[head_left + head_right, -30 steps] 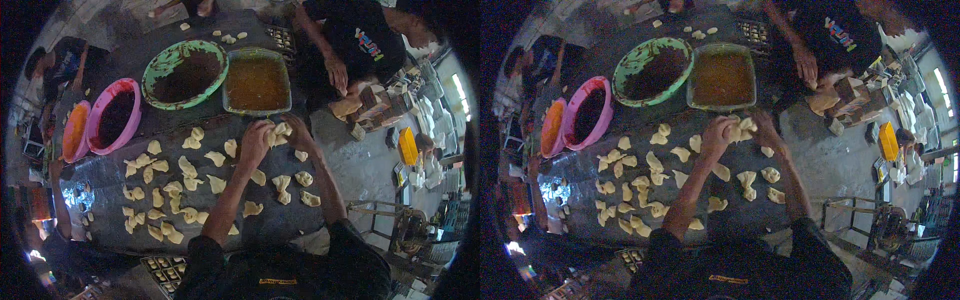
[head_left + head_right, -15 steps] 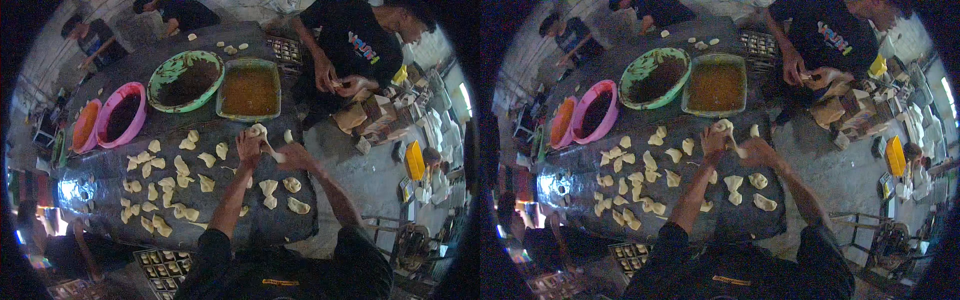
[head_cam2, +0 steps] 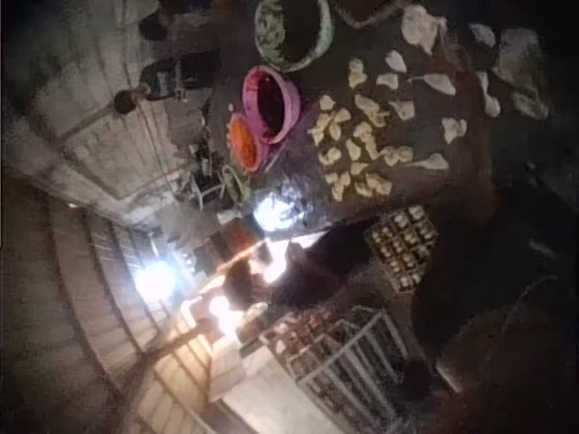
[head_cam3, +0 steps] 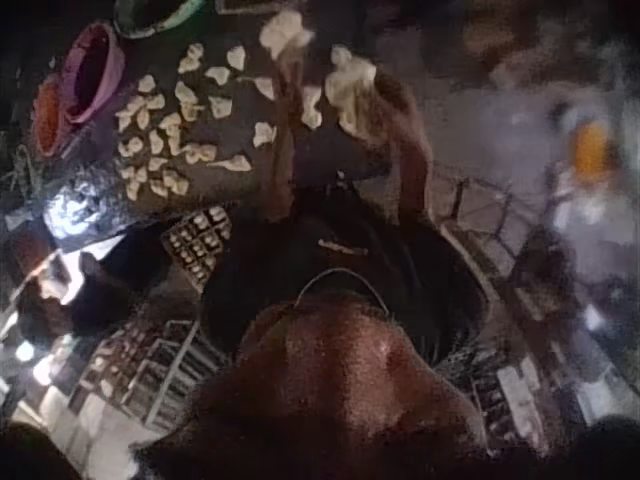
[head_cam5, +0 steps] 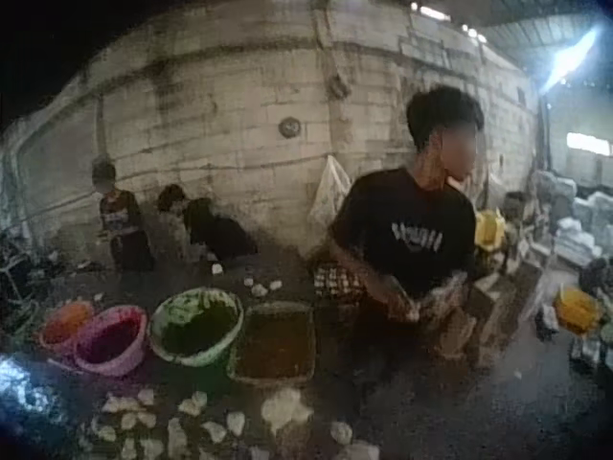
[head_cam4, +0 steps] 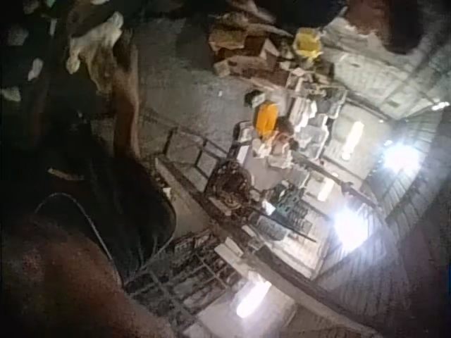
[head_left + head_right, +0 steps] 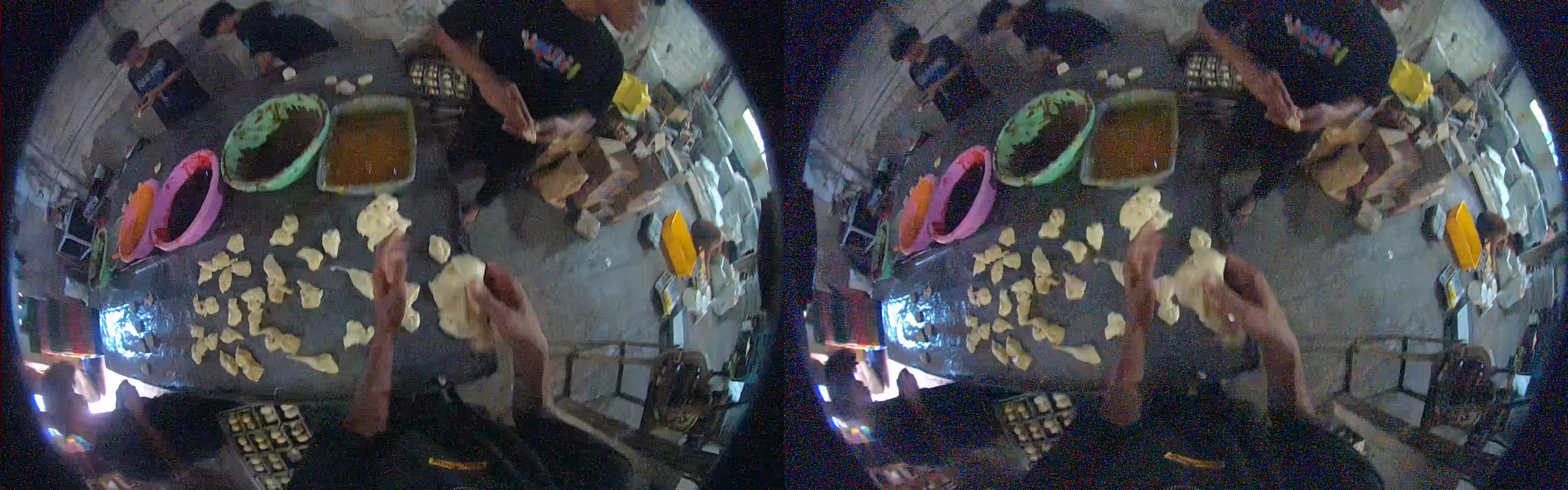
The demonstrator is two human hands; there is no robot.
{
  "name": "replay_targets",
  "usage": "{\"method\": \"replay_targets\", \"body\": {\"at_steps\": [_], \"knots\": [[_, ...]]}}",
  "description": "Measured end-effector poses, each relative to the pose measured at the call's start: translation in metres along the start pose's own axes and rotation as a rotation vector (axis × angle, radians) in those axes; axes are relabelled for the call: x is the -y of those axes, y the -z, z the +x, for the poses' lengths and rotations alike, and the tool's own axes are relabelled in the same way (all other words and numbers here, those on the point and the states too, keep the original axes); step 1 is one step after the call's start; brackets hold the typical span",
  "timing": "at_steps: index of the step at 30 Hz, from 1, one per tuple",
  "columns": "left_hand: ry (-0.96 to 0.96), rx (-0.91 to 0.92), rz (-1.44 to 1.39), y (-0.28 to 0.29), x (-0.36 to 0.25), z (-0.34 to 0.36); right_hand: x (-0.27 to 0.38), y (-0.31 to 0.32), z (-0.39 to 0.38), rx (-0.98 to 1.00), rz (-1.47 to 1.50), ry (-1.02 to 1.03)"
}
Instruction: The person is preparing and shaping small pieces of dough, adding filling, and placing them into baking trays.
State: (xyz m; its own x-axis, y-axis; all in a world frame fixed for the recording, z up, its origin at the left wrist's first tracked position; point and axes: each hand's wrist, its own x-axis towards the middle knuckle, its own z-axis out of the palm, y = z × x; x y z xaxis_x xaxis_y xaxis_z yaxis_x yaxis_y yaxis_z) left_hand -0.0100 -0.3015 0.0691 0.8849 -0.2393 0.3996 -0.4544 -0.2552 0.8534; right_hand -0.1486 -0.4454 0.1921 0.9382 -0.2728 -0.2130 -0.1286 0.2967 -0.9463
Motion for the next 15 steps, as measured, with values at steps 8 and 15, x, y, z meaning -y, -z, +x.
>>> {"method": "replay_targets", "body": {"at_steps": [8,15], "knots": [[0.489,0.205,-0.273,0.056,-0.087,-0.026,-0.030,-0.034,0.030,-0.061,-0.501,0.286],[0.591,-0.174,-0.638,0.107,-0.030,-0.057,-0.005,-0.043,0.008,-0.231,-0.085,0.369]]}}
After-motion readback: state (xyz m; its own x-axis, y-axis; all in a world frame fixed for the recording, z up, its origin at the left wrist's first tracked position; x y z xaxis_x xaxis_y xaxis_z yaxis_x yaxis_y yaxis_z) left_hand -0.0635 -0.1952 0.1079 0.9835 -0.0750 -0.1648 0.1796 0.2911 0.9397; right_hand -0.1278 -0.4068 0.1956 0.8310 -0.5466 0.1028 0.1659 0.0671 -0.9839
